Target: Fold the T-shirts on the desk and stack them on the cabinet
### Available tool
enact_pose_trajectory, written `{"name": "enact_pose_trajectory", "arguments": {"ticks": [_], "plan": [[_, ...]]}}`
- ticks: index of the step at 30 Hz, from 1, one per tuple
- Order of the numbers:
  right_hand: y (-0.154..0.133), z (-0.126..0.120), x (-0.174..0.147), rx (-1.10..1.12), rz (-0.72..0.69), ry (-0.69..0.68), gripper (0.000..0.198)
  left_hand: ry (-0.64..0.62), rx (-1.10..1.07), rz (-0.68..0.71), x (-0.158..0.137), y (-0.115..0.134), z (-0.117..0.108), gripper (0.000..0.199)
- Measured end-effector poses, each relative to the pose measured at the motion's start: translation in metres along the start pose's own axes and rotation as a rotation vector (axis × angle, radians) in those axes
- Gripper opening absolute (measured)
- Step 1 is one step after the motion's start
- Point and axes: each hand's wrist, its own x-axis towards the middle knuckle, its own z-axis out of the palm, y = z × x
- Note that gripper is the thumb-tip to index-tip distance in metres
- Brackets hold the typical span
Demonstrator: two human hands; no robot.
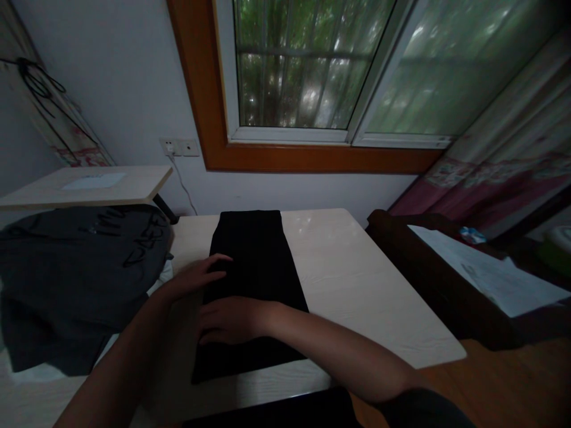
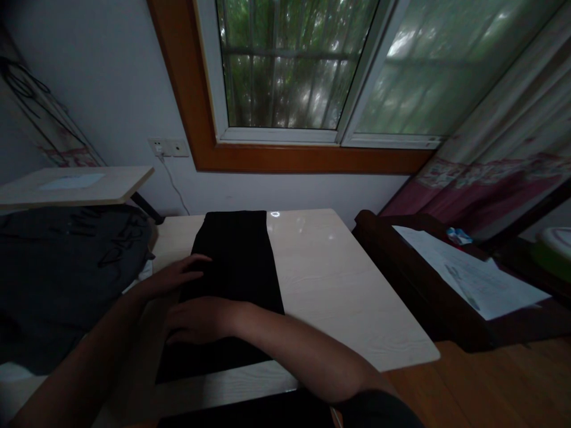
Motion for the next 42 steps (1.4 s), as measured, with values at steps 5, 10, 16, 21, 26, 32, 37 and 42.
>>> {"name": "enact_pose_trajectory", "arguments": {"ticks": [5, 10, 16, 21, 26, 32, 37, 42], "plan": [[0.002, 0.007, -0.015, 0.009, 0.014, 0.036, 0.018, -0.061, 0.019, -0.017, -0.014, -0.017, 0.003, 0.041], [0.016, -0.008, -0.062, 0.012, 0.108, 0.362, 0.020, -0.106, -0.097, -0.114, -0.030, -0.019, 0.008, 0.044], [0.038, -0.006, -0.126, -0.342, 0.435, 0.480, 0.021, -0.328, 0.025, -0.155, -0.049, 0.015, 0.015, 0.048], [0.037, 0.005, -0.156, -0.592, 0.480, 0.362, 0.032, -0.558, 0.051, -0.179, -0.059, 0.019, 0.018, 0.024], [0.028, 0.009, -0.171, -0.662, 0.457, 0.310, 0.040, -0.625, 0.006, -0.286, -0.068, 0.012, 0.019, 0.023], [0.016, 0.011, -0.177, -0.653, 0.467, 0.306, 0.043, -0.699, 0.015, -0.422, -0.070, 0.018, 0.010, 0.043], [0.014, 0.012, -0.176, -0.647, 0.473, 0.305, 0.044, -0.273, 0.181, -0.279, -0.044, 0.016, -0.009, 0.050], [0.013, 0.011, -0.176, -0.634, 0.474, 0.304, 0.043, 0.299, 0.506, 0.090, 0.009, 0.000, -0.002, 0.042]]}}
